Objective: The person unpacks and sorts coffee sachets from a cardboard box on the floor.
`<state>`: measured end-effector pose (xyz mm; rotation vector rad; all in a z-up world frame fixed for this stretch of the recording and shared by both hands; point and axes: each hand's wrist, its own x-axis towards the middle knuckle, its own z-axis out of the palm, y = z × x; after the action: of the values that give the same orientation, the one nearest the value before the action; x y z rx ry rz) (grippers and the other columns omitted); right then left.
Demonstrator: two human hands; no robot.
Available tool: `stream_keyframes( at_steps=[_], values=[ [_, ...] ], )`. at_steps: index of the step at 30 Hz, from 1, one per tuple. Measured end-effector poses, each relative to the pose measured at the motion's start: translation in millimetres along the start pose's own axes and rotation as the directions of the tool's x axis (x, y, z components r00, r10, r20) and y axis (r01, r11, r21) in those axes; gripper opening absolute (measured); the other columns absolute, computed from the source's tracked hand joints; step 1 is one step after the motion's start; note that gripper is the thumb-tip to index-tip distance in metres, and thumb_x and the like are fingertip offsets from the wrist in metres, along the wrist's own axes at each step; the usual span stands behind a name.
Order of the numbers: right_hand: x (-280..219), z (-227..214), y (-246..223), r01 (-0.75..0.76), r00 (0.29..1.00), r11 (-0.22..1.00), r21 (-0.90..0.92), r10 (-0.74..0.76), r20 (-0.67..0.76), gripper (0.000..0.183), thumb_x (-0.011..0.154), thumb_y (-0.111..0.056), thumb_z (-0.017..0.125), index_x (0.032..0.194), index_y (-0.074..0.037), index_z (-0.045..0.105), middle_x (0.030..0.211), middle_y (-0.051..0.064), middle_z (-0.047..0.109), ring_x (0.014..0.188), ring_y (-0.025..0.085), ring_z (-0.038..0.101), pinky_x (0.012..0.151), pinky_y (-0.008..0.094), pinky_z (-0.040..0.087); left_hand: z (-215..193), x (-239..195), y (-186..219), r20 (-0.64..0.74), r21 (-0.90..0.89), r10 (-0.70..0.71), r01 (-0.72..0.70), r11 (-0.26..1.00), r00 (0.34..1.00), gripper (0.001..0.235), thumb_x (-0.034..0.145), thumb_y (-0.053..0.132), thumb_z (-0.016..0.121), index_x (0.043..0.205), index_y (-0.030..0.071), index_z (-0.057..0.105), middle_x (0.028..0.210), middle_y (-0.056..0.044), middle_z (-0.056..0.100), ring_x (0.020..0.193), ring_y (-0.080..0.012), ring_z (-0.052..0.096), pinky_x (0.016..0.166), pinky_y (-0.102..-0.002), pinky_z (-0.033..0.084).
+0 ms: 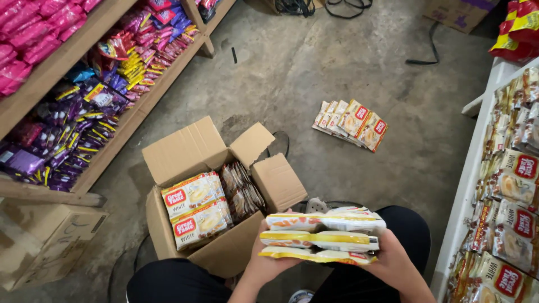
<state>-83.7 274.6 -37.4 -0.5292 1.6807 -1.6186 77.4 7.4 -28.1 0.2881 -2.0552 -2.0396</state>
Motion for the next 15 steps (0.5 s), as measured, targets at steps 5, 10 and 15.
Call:
stream_keyframes(
  at_steps=[5,10,15],
  values=[
    [2,-29,-14,0.270,0.960,0.963,0.003,-0.270,0.071,0.078,0.069,-0.021,0.095,0.136,0.003,0.062,0.125,0.018,0.072,0.117,0.029,0.068,0.104,0.045,0.053,-22,7,-53,-0.010,-0.684,-0.080,0.052,0.728,0.997,0.075,0.078,0.022,0.093,0.136,0.001,0.051,0.132,-0.025,0.064,0.123,-0.0370,0.063,0.107,-0.058,0.052],
    [34,-28,-70,0.479,0.877,0.839,0.257,-0.448,-0.173,0.090,0.093,-0.062,0.070,0.152,-0.003,0.035,0.134,0.023,0.060,0.128,0.034,0.058,0.114,0.048,0.045,-48,15,-6,-0.083,-0.899,0.007,-0.078,0.430,0.997,0.087,0.075,0.035,0.089,0.142,-0.006,0.052,0.137,-0.025,0.065,0.127,-0.0387,0.061,0.111,-0.052,0.048],
    [43,17,-26,0.221,0.947,0.873,0.434,-0.298,0.118,0.101,0.087,-0.069,0.065,0.159,-0.006,0.032,0.155,0.020,0.047,0.142,0.031,0.048,0.114,0.045,0.039,-53,-2,-87,-0.271,-0.875,-0.230,-0.139,0.464,0.935,0.076,0.072,0.022,0.085,0.140,0.004,0.054,0.133,-0.015,0.065,0.122,-0.0337,0.064,0.106,-0.052,0.050]
  ],
)
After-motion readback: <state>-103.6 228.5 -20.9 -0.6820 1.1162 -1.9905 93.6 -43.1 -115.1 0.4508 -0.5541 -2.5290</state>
